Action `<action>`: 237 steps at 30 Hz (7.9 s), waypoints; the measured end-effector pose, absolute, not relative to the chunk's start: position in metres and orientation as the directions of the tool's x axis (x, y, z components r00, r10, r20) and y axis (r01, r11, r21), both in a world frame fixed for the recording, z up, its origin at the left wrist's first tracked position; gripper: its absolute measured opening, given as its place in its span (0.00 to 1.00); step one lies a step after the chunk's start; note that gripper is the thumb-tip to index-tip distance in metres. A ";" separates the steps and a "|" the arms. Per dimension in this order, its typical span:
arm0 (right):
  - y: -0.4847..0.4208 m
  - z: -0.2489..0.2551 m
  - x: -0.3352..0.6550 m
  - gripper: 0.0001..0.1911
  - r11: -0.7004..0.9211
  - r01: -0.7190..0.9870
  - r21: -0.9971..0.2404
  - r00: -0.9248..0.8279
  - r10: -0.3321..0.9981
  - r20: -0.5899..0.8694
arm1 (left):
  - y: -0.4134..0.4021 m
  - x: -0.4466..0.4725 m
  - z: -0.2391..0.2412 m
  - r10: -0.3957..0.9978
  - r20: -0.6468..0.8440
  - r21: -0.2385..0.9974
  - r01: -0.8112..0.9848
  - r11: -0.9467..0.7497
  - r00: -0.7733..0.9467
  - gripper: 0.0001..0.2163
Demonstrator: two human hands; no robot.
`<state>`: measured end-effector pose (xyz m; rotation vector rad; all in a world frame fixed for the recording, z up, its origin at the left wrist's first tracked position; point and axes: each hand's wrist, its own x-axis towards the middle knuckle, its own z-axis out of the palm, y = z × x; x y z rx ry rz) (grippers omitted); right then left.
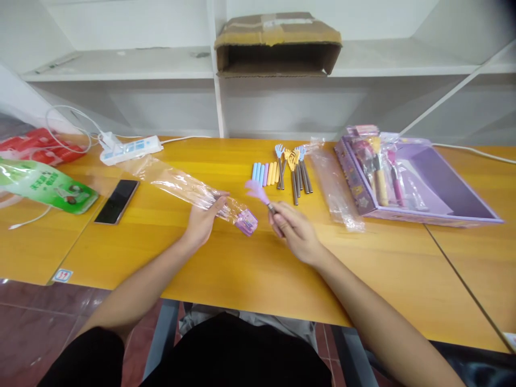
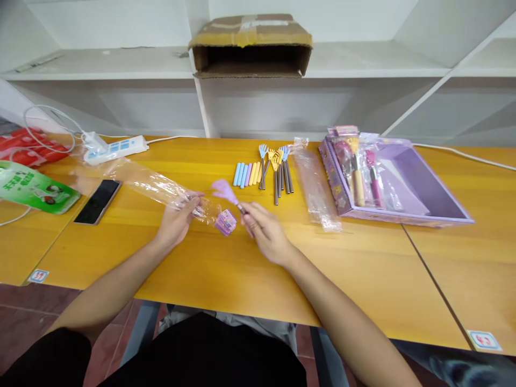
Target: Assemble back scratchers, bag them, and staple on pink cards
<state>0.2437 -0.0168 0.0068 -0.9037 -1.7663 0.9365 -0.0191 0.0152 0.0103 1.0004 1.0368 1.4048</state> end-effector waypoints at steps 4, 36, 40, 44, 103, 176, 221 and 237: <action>-0.020 0.006 0.239 0.20 0.646 0.377 -0.664 -0.513 0.742 0.431 | 0.013 -0.021 0.021 1.000 0.005 0.945 -0.328 -0.010 -0.017 0.13; -0.020 -0.007 0.235 0.44 0.343 0.261 -0.902 -0.431 0.878 0.209 | -0.001 -0.008 0.011 0.968 -0.077 0.956 -0.257 0.139 0.239 0.16; -0.019 -0.004 0.236 0.38 0.312 0.294 -0.904 -0.451 0.879 0.156 | 0.002 -0.010 0.016 0.986 -0.067 0.942 -0.316 0.113 0.155 0.16; -0.015 -0.003 0.240 0.28 0.363 0.350 -0.864 -0.432 0.880 0.195 | 0.021 -0.028 0.028 0.994 -0.065 0.889 -0.458 0.018 -0.087 0.17; -0.023 0.001 0.232 0.05 0.639 0.218 -0.738 -0.523 0.715 0.464 | -0.006 -0.010 0.005 0.758 -0.104 0.970 -0.101 0.219 0.644 0.24; -0.004 -0.009 0.244 0.16 0.380 0.495 -0.781 -0.424 0.890 0.165 | -0.019 -0.004 0.010 0.859 -0.234 0.971 0.154 0.183 0.456 0.15; -0.012 -0.001 0.242 0.07 0.558 0.325 -0.764 -0.440 0.804 0.400 | -0.021 -0.001 0.012 0.718 -0.307 0.938 0.324 0.119 0.625 0.10; -0.014 0.004 0.249 0.10 0.524 0.324 -0.788 -0.543 0.785 0.299 | -0.024 0.001 0.011 0.743 -0.245 0.957 0.278 0.083 0.622 0.10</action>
